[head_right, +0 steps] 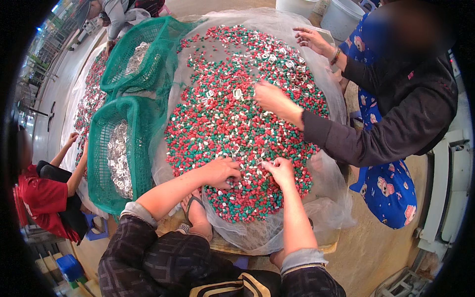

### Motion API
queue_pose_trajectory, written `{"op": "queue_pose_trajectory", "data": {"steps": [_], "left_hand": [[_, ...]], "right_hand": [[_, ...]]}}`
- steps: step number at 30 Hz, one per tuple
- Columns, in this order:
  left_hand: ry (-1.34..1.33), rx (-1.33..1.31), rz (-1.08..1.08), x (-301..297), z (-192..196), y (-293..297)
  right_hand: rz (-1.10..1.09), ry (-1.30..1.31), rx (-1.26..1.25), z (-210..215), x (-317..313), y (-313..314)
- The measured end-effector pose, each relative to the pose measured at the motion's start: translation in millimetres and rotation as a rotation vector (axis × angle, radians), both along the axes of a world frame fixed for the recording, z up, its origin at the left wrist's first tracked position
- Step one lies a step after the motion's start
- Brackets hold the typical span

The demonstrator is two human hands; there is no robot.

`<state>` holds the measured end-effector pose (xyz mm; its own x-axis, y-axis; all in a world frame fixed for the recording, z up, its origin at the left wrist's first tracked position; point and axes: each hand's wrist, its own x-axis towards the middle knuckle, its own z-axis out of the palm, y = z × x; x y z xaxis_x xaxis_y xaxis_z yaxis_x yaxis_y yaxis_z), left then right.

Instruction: The person sits at a table and sorts small red, green, and white plastic pieces by hand, picking them from a large pile and placing them into green baskets. Other workers are also sorting nearby.

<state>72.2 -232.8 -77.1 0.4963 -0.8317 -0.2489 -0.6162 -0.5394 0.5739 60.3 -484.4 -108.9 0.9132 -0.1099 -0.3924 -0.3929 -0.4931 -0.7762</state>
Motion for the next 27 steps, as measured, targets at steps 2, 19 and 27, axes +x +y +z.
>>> {"op": "queue_pose_trajectory", "data": {"steps": [2,19,27], "left_hand": [[0.081,-0.087,0.083,4.3,15.2,9.7],[0.318,-0.182,0.245,24.3,-15.5,5.6],[-0.007,-0.208,0.365,19.0,-15.4,7.8]], "right_hand": [[-0.094,-0.054,0.074,-8.5,1.6,-8.7],[0.058,-0.216,-0.326,16.1,26.1,27.5],[0.293,-0.006,-0.579,35.0,12.3,32.8]]}}
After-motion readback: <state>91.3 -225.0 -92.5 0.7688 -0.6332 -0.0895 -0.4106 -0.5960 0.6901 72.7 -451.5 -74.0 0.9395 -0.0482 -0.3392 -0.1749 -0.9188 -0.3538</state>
